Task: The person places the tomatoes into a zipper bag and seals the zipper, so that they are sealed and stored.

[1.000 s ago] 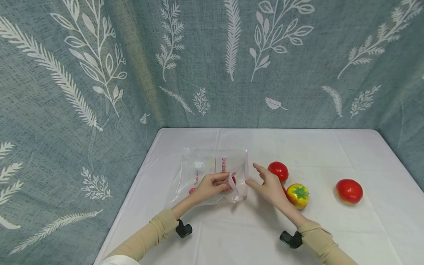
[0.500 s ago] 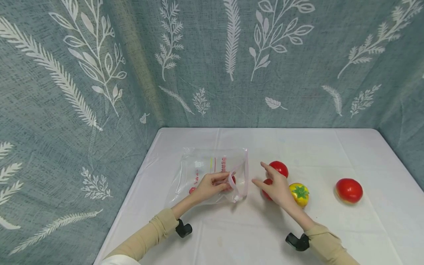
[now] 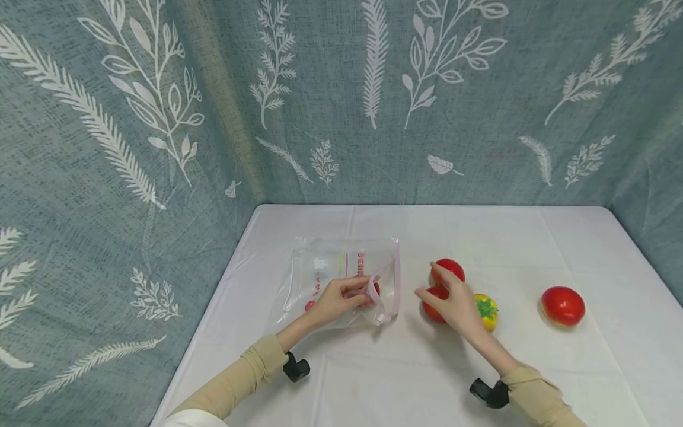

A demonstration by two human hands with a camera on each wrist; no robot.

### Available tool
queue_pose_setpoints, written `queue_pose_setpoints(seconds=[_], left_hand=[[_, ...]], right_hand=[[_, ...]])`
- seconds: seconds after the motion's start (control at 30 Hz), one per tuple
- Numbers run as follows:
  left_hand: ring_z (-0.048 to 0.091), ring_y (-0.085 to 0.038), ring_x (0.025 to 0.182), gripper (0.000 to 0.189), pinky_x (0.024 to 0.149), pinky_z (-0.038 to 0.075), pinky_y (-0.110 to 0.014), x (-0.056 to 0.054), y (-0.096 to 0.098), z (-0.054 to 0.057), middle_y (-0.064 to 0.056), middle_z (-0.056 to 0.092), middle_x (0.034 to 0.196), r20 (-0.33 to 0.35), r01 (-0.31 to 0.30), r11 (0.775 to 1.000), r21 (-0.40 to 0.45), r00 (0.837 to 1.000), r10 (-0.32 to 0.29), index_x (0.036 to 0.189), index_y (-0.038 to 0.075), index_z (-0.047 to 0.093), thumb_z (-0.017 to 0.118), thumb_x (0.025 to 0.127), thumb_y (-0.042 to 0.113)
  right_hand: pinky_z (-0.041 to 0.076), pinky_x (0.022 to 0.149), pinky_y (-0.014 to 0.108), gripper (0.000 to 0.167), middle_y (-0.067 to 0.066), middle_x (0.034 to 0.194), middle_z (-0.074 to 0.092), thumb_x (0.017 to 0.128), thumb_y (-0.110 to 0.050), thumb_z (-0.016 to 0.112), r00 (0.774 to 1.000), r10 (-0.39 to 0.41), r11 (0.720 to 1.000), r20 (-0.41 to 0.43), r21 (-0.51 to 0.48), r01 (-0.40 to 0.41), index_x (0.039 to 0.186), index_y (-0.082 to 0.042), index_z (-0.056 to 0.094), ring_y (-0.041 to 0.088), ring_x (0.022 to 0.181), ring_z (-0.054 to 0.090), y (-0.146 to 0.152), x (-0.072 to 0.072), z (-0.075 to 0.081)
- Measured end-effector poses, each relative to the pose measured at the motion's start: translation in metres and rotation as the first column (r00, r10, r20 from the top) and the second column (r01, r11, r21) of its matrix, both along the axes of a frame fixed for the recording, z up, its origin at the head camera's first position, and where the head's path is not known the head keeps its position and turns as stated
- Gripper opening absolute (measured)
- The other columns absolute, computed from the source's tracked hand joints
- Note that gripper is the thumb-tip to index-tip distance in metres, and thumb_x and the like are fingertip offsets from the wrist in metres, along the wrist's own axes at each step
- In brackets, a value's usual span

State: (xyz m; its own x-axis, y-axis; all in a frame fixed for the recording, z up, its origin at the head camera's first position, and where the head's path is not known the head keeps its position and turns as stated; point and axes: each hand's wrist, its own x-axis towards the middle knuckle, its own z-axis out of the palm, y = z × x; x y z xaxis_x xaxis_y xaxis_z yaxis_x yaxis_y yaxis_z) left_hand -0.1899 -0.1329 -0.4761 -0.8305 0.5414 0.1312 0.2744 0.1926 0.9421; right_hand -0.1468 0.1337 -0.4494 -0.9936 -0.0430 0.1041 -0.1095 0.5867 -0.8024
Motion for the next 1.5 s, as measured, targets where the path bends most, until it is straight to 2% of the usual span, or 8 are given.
queue_pose_setpoints(seconds=[0.2,0.5,0.83,0.93,1.2,1.33,1.5], left_hand=[[0.059,-0.037,0.111,0.042,0.090,0.054,-0.026,0.000,0.000,0.000,-0.029,0.055,0.128,-0.004,-0.002,1.000,-0.006,1.000,0.002,0.127,-0.013,0.052,0.062,0.087,-0.003],[0.062,-0.028,0.109,0.042,0.089,0.054,-0.023,-0.002,0.002,-0.001,-0.028,0.056,0.128,0.002,-0.004,1.000,-0.013,1.000,0.004,0.127,-0.012,0.053,0.062,0.088,-0.003],[0.060,-0.031,0.112,0.042,0.090,0.053,-0.022,-0.002,0.003,-0.001,-0.028,0.055,0.130,0.002,-0.002,1.000,-0.013,1.000,0.002,0.128,-0.012,0.052,0.062,0.088,-0.002],[0.061,-0.026,0.111,0.042,0.090,0.054,-0.022,-0.002,0.003,-0.001,-0.028,0.055,0.129,-0.002,-0.002,1.000,-0.014,1.000,0.002,0.127,-0.011,0.052,0.062,0.087,-0.001],[0.058,0.006,0.102,0.042,0.089,0.054,-0.023,-0.002,0.004,-0.003,-0.027,0.056,0.128,-0.008,-0.004,1.000,0.005,1.000,0.004,0.127,-0.010,0.054,0.063,0.087,-0.002],[0.058,0.010,0.099,0.042,0.088,0.055,-0.023,-0.002,0.004,-0.005,-0.028,0.056,0.128,-0.012,-0.003,1.000,0.014,1.000,0.003,0.126,-0.011,0.054,0.063,0.086,-0.003],[0.060,0.005,0.099,0.041,0.087,0.055,-0.022,-0.002,0.004,-0.004,-0.029,0.057,0.126,-0.009,-0.008,1.000,0.013,1.000,0.008,0.126,-0.012,0.054,0.062,0.087,-0.004]], right_hand=[[0.055,0.086,0.052,0.066,0.023,0.136,0.051,0.083,-0.020,0.073,0.999,-0.039,0.999,0.022,0.012,0.038,0.139,0.000,0.043,0.041,0.120,0.050,0.007,0.006,-0.002],[0.050,0.093,0.055,0.068,0.025,0.138,0.048,0.084,-0.020,0.072,0.998,-0.064,0.997,0.024,0.039,0.063,0.139,0.003,0.041,0.042,0.122,0.049,0.011,0.013,-0.007],[0.053,0.089,0.054,0.066,0.022,0.133,0.053,0.083,-0.020,0.073,0.996,-0.088,0.995,0.011,0.054,0.087,0.139,0.000,0.043,0.037,0.115,0.053,0.009,0.017,-0.018],[0.053,0.089,0.054,0.066,0.021,0.133,0.053,0.083,-0.019,0.073,0.995,-0.094,0.994,0.014,0.058,0.094,0.139,-0.001,0.043,0.036,0.115,0.053,0.008,0.018,-0.020],[0.052,0.090,0.055,0.065,0.022,0.135,0.052,0.084,-0.020,0.071,0.994,-0.106,0.993,0.023,0.064,0.104,0.138,0.001,0.043,0.036,0.115,0.053,0.007,0.020,-0.021],[0.051,0.091,0.055,0.065,0.023,0.135,0.051,0.084,-0.020,0.071,0.994,-0.107,0.992,0.015,0.070,0.106,0.138,0.002,0.043,0.037,0.116,0.052,0.007,0.022,-0.021],[0.051,0.092,0.056,0.065,0.023,0.134,0.052,0.083,-0.018,0.073,0.995,-0.099,0.991,-0.015,0.088,0.100,0.137,0.003,0.043,0.038,0.116,0.053,0.007,0.024,-0.023]])
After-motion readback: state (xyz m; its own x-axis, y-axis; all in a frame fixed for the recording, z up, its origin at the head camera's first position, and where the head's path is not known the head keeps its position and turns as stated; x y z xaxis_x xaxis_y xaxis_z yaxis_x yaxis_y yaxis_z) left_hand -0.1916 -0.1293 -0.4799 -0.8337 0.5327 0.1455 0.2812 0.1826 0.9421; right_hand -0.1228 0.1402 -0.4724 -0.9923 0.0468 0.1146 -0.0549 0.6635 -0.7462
